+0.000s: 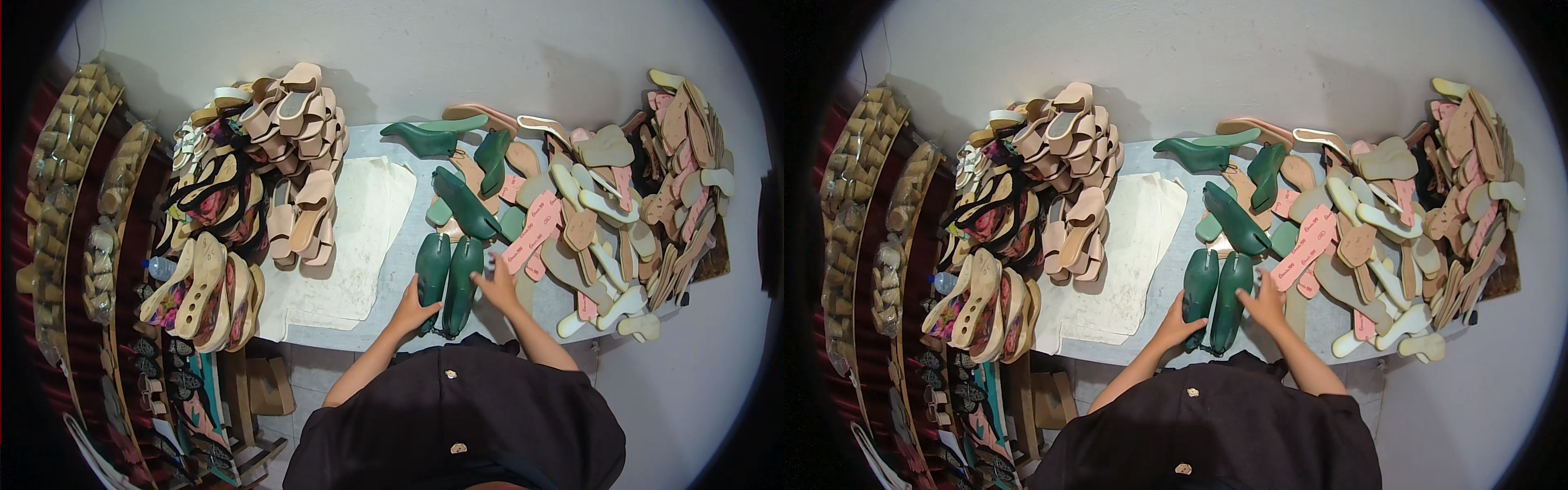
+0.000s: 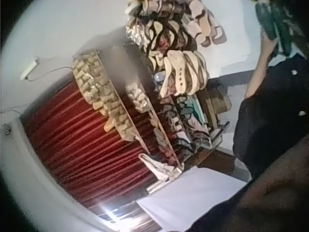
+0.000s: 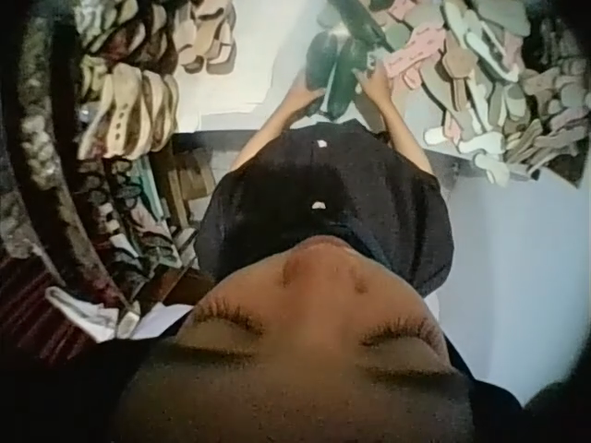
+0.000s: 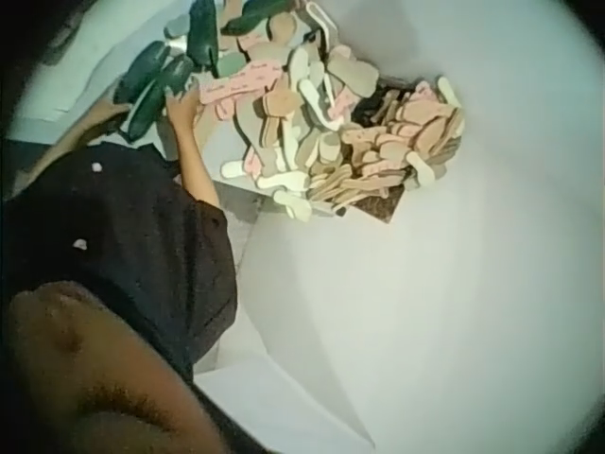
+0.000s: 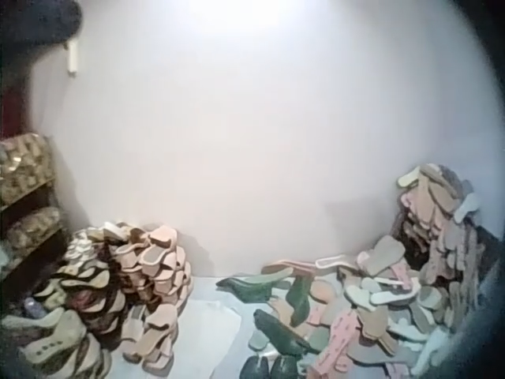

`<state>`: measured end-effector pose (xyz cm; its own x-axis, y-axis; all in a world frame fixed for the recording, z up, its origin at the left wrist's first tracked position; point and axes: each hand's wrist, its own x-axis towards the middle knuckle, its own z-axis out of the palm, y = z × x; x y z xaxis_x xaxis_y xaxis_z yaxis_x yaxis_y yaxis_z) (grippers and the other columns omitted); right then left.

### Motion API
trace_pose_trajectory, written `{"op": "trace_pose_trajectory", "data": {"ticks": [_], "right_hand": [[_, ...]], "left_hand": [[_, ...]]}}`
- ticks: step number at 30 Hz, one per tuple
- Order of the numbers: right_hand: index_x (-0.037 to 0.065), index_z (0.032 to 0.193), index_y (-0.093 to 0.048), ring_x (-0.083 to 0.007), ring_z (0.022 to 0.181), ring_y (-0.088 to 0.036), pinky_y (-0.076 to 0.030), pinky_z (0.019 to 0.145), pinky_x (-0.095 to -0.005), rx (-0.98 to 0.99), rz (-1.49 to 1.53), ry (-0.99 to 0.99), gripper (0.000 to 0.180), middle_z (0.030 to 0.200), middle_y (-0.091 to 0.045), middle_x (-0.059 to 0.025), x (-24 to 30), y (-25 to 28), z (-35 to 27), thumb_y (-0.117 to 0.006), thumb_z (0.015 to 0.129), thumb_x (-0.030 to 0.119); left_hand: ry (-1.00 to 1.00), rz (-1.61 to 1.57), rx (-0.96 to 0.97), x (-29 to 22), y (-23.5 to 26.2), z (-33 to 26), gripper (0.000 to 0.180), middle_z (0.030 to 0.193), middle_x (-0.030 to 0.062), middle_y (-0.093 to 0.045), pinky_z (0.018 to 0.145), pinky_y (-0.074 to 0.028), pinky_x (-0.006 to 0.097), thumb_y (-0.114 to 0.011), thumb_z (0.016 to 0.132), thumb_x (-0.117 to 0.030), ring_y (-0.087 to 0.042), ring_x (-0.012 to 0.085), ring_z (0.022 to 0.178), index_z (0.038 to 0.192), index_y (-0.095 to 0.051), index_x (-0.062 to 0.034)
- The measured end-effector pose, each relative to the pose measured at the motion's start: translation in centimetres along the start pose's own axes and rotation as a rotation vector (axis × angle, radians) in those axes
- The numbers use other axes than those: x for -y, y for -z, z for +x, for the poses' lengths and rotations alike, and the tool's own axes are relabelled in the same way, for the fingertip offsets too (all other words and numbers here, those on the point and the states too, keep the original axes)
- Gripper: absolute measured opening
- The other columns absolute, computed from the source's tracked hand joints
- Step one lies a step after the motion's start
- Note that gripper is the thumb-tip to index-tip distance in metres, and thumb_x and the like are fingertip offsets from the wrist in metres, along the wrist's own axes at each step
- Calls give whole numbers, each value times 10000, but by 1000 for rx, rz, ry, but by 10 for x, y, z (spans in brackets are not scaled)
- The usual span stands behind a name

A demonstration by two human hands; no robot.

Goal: The person is sorting and matching shoe insoles and green lasting forms on a workbench.

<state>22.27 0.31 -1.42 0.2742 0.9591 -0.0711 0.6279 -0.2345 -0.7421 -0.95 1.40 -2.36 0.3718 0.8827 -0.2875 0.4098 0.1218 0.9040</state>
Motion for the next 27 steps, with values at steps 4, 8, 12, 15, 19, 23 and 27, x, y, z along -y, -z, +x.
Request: {"op": "trace_pose_trajectory", "data": {"ticks": [4,8,12,15,19,23,27], "right_hand": [[10,1319,-299,-214,881,-508,-448,805,-342,123,383,-44,706,1176,-428,-194,-15,-28,-56,-688,772,229],[-23,1351,-224,-339,1144,-442,-388,950,-385,157,449,-116,932,1249,-366,-276,24,-15,-80,-763,673,321],[-46,1373,-123,-409,1199,-378,-332,996,-433,54,261,-11,1097,1306,-321,-315,13,-43,-82,-803,594,321],[-10,1388,-113,-416,1176,-390,-336,990,-433,-36,325,-104,1091,1277,-343,-309,17,-62,-70,-792,572,243],[39,1404,-100,-421,1146,-406,-334,983,-440,-100,338,-254,1075,1233,-378,-293,26,-72,-65,-762,566,171],[60,1407,-112,-410,1130,-421,-356,964,-432,-204,289,-218,1042,1202,-399,-275,30,-81,-69,-724,565,116],[47,1402,-154,-383,1118,-436,-369,952,-418,-141,390,-139,1006,1190,-422,-253,35,-77,-66,-703,561,99]], "left_hand": [[19,188,36,-5,-3,-20,1001,1349,305,-318,1042,-296,393,-717,699,-412,-344,388,1264,1374,-171,88],[18,155,6,-4,10,-32,960,1318,305,-359,1020,-322,399,-699,712,-455,-372,385,1245,1359,-233,80],[5,24,2,-2,8,-20,947,1283,286,-410,1017,-322,388,-712,715,-439,-401,366,1227,1350,-242,83],[13,-113,-1,-2,1,-2,940,1241,251,-462,978,-366,361,-747,697,-362,-460,327,1171,1345,-234,86],[134,-307,-3,-14,-6,10,881,1135,209,-522,826,-470,334,-777,610,-210,-555,283,1016,1294,-293,62],[26,-204,-57,-1,-11,10,721,1045,154,-550,809,-468,321,-731,596,-145,-565,231,947,1203,-388,39],[42,-255,-60,6,-2,11,645,1012,142,-574,799,-467,315,-719,621,-158,-576,222,921,1170,-441,34]]}}
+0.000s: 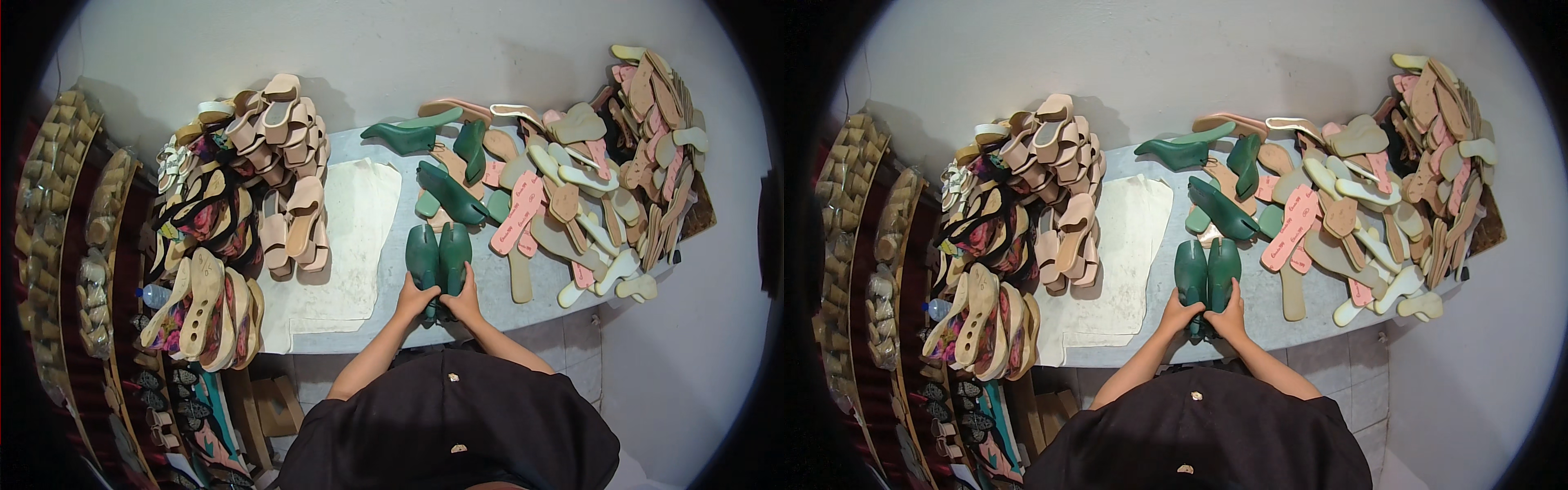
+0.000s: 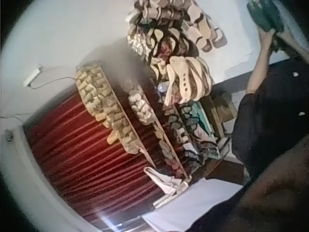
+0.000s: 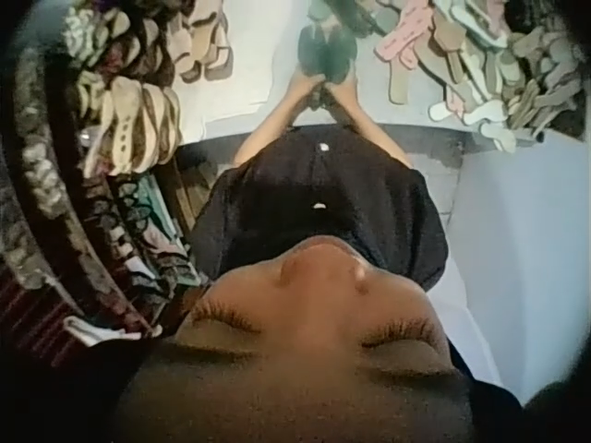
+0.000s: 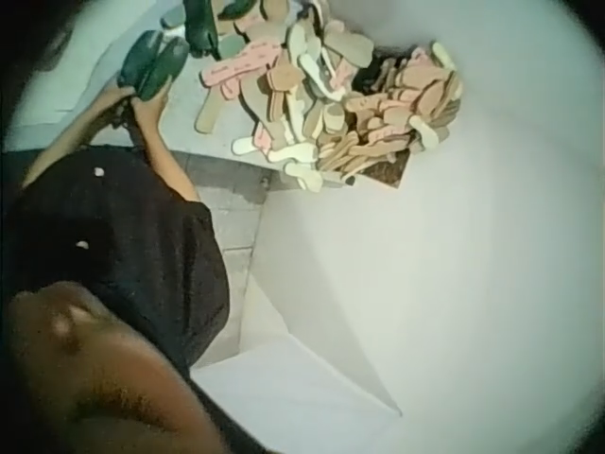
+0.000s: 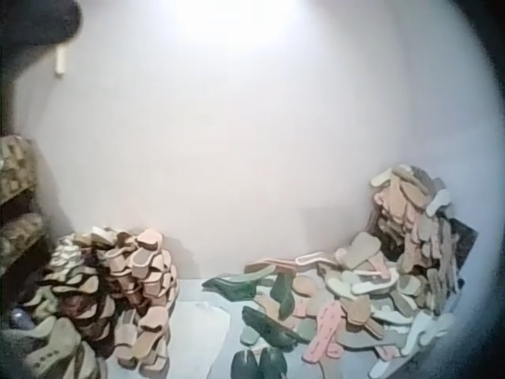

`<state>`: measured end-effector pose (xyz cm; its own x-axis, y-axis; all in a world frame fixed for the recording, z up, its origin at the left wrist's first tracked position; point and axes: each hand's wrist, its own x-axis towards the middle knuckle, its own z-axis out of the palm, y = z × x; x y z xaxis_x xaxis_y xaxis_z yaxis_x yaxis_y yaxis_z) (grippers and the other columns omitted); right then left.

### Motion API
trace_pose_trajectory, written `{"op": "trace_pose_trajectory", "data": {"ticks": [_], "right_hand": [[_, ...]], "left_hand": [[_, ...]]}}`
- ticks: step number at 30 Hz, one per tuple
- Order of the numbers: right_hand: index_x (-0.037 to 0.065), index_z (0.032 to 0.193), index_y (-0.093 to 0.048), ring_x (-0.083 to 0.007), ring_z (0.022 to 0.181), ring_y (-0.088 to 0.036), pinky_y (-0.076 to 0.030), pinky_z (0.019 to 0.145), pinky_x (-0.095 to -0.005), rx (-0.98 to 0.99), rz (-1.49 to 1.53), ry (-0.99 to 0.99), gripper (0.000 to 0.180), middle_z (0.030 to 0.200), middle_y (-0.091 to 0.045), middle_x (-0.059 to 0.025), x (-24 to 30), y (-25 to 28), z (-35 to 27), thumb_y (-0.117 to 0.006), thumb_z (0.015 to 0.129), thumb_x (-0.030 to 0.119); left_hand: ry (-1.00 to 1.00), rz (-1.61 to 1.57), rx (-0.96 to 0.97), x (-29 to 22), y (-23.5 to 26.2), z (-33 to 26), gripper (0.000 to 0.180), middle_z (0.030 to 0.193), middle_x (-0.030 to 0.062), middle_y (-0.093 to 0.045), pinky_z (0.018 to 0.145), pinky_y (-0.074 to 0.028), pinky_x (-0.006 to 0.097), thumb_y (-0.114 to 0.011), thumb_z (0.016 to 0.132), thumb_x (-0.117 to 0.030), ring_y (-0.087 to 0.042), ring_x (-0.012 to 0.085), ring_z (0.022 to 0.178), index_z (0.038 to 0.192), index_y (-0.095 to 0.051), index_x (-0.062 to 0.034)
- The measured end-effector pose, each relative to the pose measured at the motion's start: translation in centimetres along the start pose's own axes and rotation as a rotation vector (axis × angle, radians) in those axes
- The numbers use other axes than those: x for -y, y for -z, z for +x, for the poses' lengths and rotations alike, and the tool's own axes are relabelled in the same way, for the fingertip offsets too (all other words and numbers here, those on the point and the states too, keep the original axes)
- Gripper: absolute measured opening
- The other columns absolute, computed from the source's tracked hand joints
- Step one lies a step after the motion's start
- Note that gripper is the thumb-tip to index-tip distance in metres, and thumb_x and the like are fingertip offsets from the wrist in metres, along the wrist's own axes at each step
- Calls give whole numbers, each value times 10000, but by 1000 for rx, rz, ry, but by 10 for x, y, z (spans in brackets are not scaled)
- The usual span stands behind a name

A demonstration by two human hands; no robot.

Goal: The person is sorting and matching shoe insoles and green lasting forms on a workbench.

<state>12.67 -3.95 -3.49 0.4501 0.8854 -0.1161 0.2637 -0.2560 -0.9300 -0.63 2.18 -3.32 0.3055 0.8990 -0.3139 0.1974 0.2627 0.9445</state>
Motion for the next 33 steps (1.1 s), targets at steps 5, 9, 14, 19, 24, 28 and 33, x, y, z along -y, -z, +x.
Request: {"op": "trace_pose_trajectory", "data": {"ticks": [5,9,14,19,24,28,33], "right_hand": [[39,1392,-181,-382,1100,-444,-366,956,-405,74,-8,125,990,1199,-428,-262,44,-26,9,-704,555,116],[27,1382,-190,-390,1122,-448,-365,963,-403,124,147,157,965,1218,-427,-280,62,-51,55,-694,565,132],[26,1378,-191,-282,1048,-481,-450,825,-328,208,203,222,924,1236,-402,-218,78,-97,116,-647,575,46],[35,1370,-199,-288,1036,-487,-441,829,-332,217,150,220,918,1211,-422,-219,85,-125,167,-655,574,71],[7,1368,-199,-399,1131,-451,-370,957,-399,225,72,153,956,1222,-433,-296,99,-141,202,-690,560,144],[14,1372,-188,-425,1129,-432,-340,973,-438,251,-112,52,929,1221,-413,-297,90,-151,218,-673,593,153],[78,1365,-245,-403,1184,-344,-210,1022,-552,21,-309,563,873,1216,-383,-250,118,-149,246,-670,610,183]], "left_hand": [[6,-35,-140,14,40,18,541,950,135,-611,758,-474,292,-693,658,-160,-591,193,844,1119,-497,42],[37,-1,-93,-44,66,31,853,1071,266,-582,853,-453,327,-694,635,-319,-587,305,1001,1270,-360,143],[-66,68,-377,-41,90,81,825,1048,241,-590,826,-462,316,-681,647,-290,-592,287,962,1268,-349,139],[-23,152,-463,-55,107,120,983,1167,324,-513,918,-428,373,-691,593,-388,-529,390,1087,1319,-289,139],[-9,221,-481,-57,123,154,984,1198,306,-502,936,-414,373,-692,593,-387,-517,376,1112,1329,-285,124],[-36,227,-459,-50,125,170,969,1260,292,-458,956,-399,373,-688,608,-378,-476,367,1164,1350,-277,90],[-87,255,-483,-40,128,174,836,1309,285,-409,989,-365,385,-646,677,-276,-420,379,1211,1350,-289,69]]}}
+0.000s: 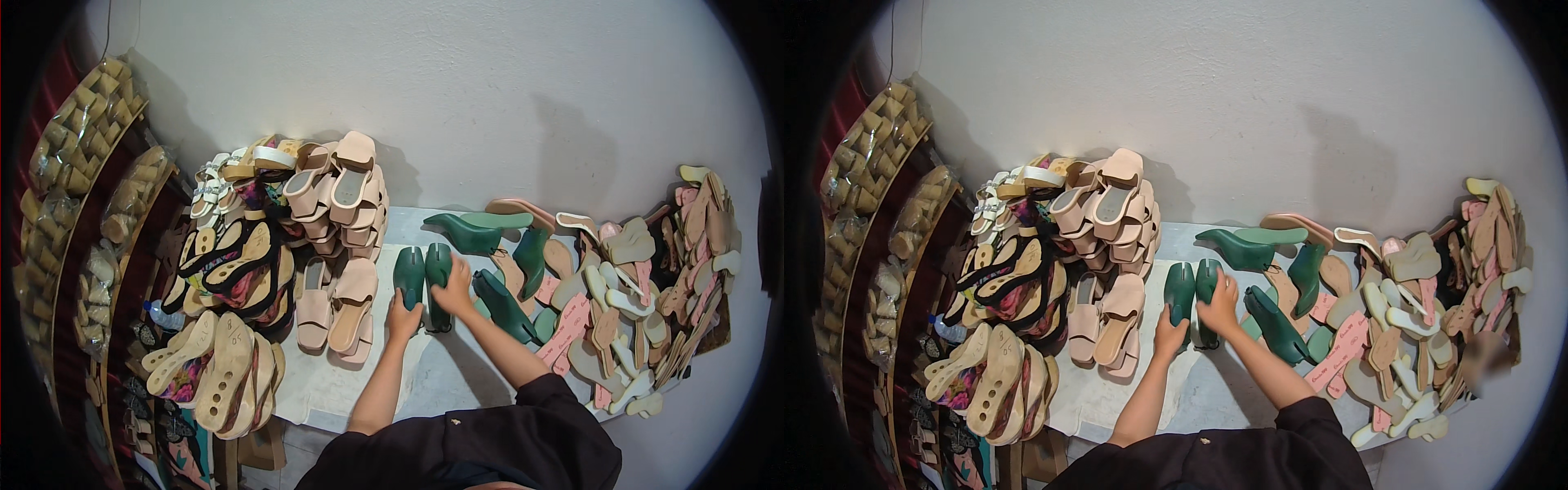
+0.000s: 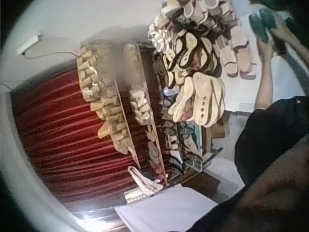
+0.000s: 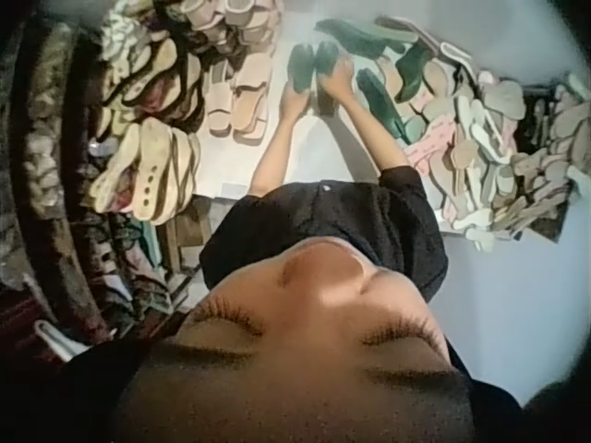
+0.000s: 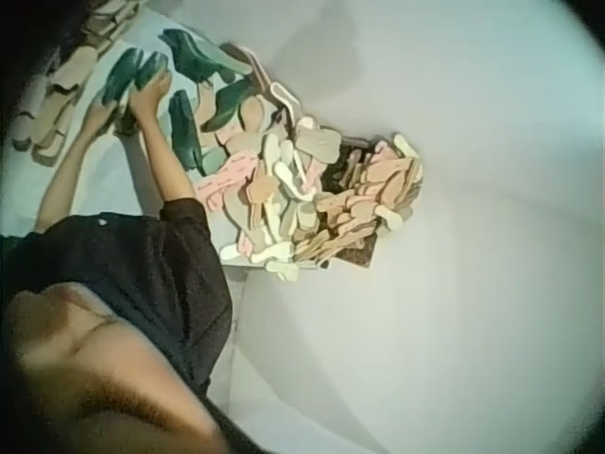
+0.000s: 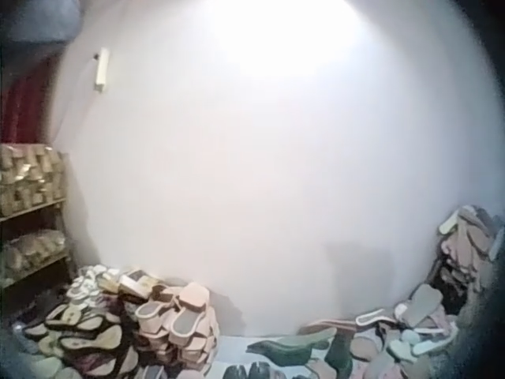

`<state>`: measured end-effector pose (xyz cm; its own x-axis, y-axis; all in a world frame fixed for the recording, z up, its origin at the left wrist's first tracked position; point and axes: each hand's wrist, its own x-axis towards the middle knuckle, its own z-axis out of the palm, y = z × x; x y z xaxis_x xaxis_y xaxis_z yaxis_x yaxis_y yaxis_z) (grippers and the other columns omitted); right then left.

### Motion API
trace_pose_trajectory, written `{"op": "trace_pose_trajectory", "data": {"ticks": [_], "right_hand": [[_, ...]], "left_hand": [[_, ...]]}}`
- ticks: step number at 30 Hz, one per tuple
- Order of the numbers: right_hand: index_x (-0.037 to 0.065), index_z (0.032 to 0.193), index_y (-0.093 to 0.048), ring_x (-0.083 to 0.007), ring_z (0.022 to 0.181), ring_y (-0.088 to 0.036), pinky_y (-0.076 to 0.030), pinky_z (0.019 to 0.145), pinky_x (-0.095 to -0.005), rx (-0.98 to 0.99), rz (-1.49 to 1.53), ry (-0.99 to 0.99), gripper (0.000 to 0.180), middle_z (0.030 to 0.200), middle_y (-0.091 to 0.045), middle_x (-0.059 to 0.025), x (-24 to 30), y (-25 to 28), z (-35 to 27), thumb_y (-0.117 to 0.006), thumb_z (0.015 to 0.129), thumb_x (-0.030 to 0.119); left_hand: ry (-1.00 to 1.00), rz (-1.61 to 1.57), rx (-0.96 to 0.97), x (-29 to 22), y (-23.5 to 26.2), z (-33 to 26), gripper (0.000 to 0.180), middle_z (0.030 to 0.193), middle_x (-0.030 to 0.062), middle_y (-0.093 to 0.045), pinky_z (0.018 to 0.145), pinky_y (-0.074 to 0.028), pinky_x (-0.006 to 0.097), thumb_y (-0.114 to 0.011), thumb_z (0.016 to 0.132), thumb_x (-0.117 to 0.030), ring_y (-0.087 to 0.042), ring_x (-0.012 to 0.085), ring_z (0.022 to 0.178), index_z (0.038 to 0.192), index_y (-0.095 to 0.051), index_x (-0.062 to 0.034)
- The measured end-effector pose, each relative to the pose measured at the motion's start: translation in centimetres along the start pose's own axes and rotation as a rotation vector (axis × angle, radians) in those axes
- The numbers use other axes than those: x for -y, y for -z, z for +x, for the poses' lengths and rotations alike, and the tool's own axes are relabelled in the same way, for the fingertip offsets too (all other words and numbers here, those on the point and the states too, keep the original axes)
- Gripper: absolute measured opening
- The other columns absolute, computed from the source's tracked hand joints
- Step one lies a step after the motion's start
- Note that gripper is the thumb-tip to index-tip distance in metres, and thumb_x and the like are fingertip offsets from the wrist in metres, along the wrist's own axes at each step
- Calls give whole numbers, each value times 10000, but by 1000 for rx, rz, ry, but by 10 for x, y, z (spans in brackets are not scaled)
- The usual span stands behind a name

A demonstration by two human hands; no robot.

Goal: The person is sorting and matching shoe insoles and green lasting forms on a workbench.

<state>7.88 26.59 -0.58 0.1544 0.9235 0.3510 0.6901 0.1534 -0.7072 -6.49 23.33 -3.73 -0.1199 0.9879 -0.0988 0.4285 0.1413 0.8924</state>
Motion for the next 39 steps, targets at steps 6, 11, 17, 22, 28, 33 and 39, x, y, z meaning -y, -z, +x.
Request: {"op": "trace_pose_trajectory", "data": {"ticks": [6,11,17,22,28,33,39], "right_hand": [[60,1214,-451,-318,1177,-423,-223,1011,-590,213,-452,-176,662,1186,-512,-158,-38,29,114,-701,648,296],[72,1223,-449,-306,1159,-451,-146,1060,-573,302,-591,-216,691,1183,-526,-144,-60,7,135,-707,664,386],[33,1095,-491,-310,1020,-561,-125,1084,-528,275,-825,-86,645,1019,-600,-169,-68,0,133,-703,659,459],[-7,986,-502,-326,845,-627,-90,1101,-492,204,-919,-17,599,856,-637,-165,-82,27,135,-697,649,449],[5,1080,-490,-327,912,-612,-108,1082,-533,175,-973,-221,586,933,-625,-179,-93,93,130,-663,686,403],[44,1326,-331,-340,1208,-412,-140,1049,-587,56,-511,-272,723,1275,-451,-189,-54,85,106,-637,744,346],[41,1365,-258,-482,1231,-290,-244,1023,-517,285,-36,54,841,1329,-247,-336,10,39,-55,-665,640,166]], "left_hand": [[-165,103,-86,-15,-14,-11,706,1341,288,-359,1037,-307,396,-601,748,-155,-356,399,1251,1352,-285,31],[-252,129,-153,-9,-13,-16,667,1323,284,-379,1025,-325,394,-613,776,-125,-370,391,1244,1344,-293,20],[-260,150,-134,-16,-12,-17,628,1330,278,-373,1037,-309,408,-598,795,-109,-367,400,1244,1324,-298,49],[-246,123,-113,-17,-10,-13,633,1345,277,-355,1056,-281,417,-585,799,-113,-334,408,1263,1333,-287,50],[-233,134,-138,-19,-12,-11,609,1348,271,-359,1034,-316,388,-582,814,-121,-361,384,1257,1331,-302,36],[-244,126,-146,-21,-12,-13,597,1342,270,-370,1038,-312,393,-579,817,-127,-364,385,1256,1325,-313,39],[-241,134,-189,-22,-11,-10,566,1307,275,-412,1013,-346,407,-577,812,-117,-402,394,1224,1300,-347,54]]}}
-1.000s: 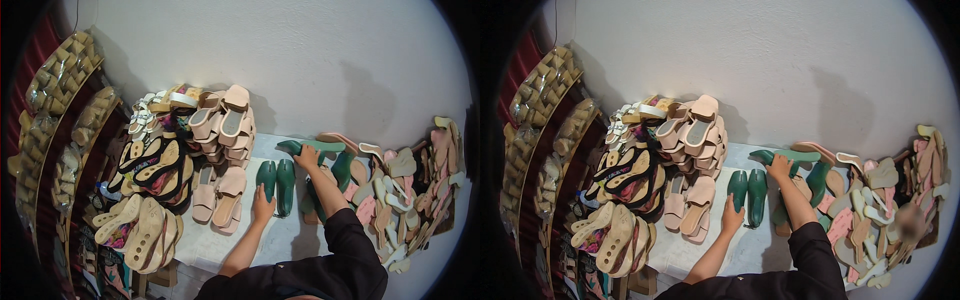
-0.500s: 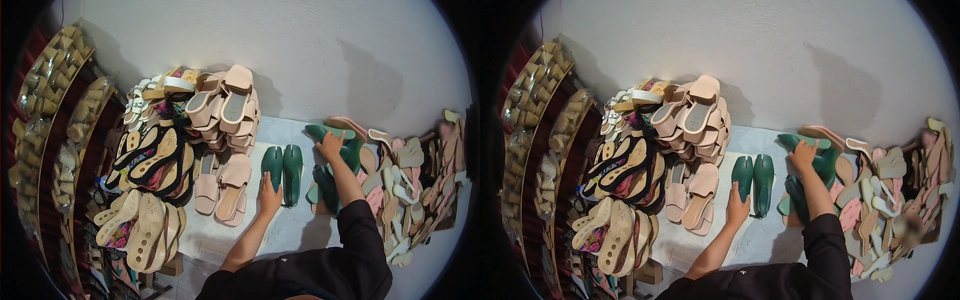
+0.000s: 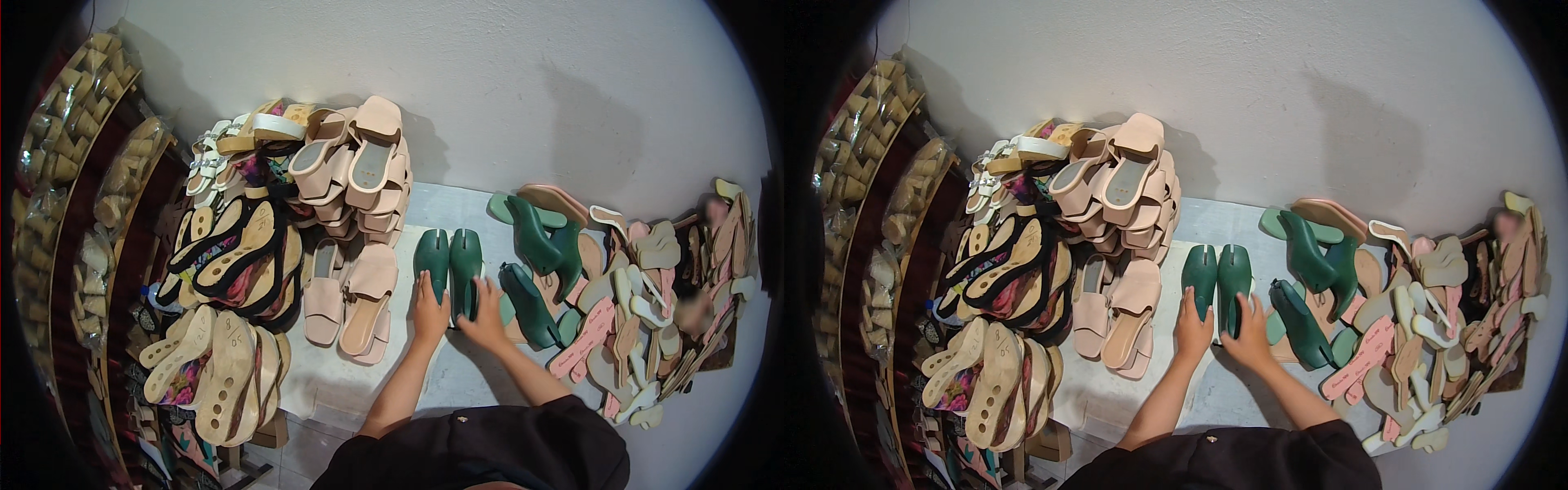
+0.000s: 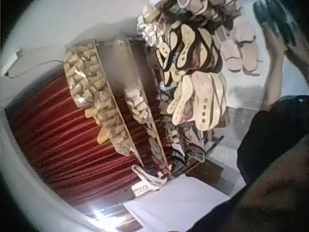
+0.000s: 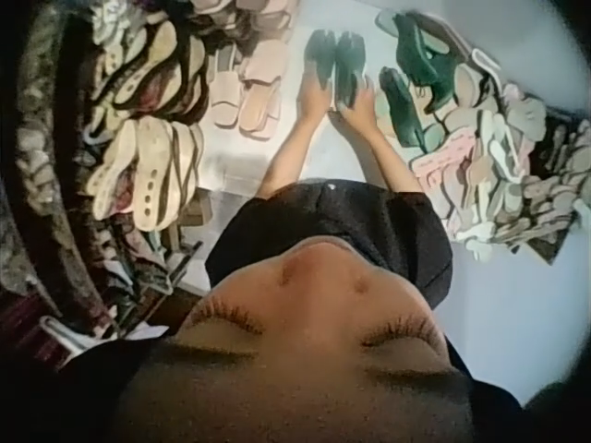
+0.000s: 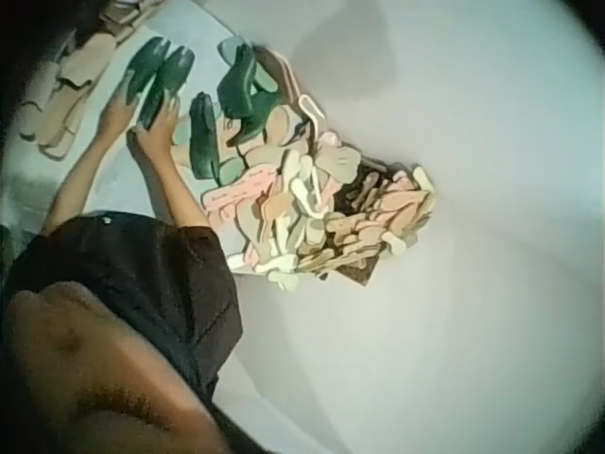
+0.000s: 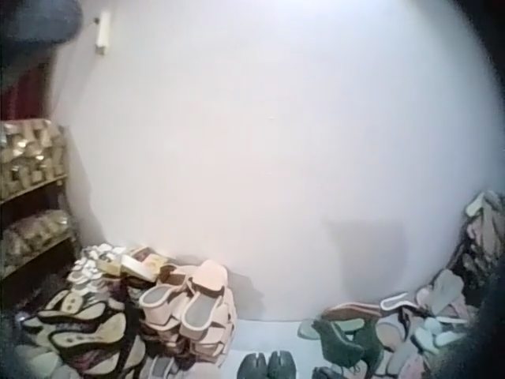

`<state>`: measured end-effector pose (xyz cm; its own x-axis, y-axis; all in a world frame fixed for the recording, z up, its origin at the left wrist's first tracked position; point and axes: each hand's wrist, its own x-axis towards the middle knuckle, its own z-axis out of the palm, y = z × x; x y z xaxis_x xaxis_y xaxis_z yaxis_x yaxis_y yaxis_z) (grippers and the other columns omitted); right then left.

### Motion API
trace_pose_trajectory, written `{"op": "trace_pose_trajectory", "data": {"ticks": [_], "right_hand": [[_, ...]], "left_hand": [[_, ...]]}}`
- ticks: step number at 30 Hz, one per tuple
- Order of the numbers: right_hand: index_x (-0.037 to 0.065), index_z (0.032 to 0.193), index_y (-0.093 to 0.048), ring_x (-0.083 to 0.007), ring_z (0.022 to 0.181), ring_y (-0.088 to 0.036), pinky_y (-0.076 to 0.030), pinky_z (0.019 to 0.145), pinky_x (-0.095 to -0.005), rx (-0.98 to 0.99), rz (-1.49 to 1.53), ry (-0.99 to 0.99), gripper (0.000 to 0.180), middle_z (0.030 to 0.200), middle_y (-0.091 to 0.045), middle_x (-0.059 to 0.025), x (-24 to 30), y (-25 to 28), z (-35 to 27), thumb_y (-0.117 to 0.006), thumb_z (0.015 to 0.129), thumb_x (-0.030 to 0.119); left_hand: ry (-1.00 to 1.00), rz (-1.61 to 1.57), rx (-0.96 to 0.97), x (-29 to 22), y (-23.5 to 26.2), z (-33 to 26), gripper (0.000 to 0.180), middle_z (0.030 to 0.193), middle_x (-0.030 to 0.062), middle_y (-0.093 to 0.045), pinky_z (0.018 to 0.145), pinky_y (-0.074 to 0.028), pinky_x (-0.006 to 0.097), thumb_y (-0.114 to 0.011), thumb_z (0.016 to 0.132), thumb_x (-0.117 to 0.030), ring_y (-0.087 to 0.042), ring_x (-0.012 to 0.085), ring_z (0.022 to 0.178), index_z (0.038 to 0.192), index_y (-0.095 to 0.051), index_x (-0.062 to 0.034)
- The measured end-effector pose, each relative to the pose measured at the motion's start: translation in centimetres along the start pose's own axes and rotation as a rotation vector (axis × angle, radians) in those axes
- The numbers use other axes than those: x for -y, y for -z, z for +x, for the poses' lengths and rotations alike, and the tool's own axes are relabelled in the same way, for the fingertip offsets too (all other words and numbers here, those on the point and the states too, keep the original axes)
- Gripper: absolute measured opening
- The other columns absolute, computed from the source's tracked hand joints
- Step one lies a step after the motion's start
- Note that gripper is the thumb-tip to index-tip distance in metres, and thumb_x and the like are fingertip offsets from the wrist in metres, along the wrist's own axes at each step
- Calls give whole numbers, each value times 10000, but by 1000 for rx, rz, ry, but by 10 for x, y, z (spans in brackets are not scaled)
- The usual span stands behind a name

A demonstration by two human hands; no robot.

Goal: The person is sorting and matching shoe insoles and green lasting forms on a workbench.

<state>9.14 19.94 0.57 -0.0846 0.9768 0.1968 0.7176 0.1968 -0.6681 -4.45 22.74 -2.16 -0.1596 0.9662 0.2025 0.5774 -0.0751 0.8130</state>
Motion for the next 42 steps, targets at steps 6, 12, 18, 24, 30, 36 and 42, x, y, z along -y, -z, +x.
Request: {"op": "trace_pose_trajectory", "data": {"ticks": [6,12,18,24,30,36,42], "right_hand": [[-9,1396,-129,-440,1327,-174,-193,1078,-434,-39,157,-52,804,1400,-193,-290,-14,-40,-7,-573,727,34],[21,1417,-96,-473,1320,-159,-211,1076,-442,-43,272,-38,836,1409,-167,-307,-21,-47,30,-565,724,37],[49,1426,-70,-474,1318,-160,-205,1079,-447,-55,310,26,864,1414,-179,-295,-32,-46,88,-557,713,23],[135,1441,-48,-493,1305,-179,-227,1070,-458,-35,295,-12,919,1383,-181,-354,-41,-52,130,-566,692,9],[139,1442,-51,-503,1299,-181,-235,1065,-470,-62,328,3,915,1375,-195,-357,-42,-54,146,-560,694,1],[164,1443,-61,-518,1293,-178,-197,1080,-479,-106,305,-54,917,1370,-188,-375,-41,-63,145,-563,695,-7],[162,1444,-24,-500,1298,-197,-229,1064,-479,19,217,-152,992,1382,-200,-351,-33,-46,147,-633,671,37]], "left_hand": [[23,37,-31,-12,-7,34,518,1259,213,-496,928,-429,396,-592,813,-172,-498,358,1142,1276,-427,-5],[-30,147,-138,-7,-26,77,387,1210,143,-559,838,-486,368,-615,807,-169,-584,294,1035,1175,-563,-62],[-225,77,-278,5,-39,114,258,1149,162,-593,809,-495,357,-634,782,-100,-605,305,988,1032,-649,-38],[-359,167,-324,18,-46,135,173,1059,132,-634,819,-496,359,-623,770,-46,-624,306,933,935,-671,-34],[-516,102,-305,30,-45,147,129,855,102,-664,903,-477,402,-615,723,18,-642,271,812,829,-666,-34],[-533,131,-256,35,-32,160,88,859,88,-663,890,-483,393,-609,725,7,-640,270,809,783,-646,-48],[-517,190,-185,25,-37,163,94,896,89,-650,921,-461,399,-598,743,-4,-628,267,844,825,-626,-41]]}}
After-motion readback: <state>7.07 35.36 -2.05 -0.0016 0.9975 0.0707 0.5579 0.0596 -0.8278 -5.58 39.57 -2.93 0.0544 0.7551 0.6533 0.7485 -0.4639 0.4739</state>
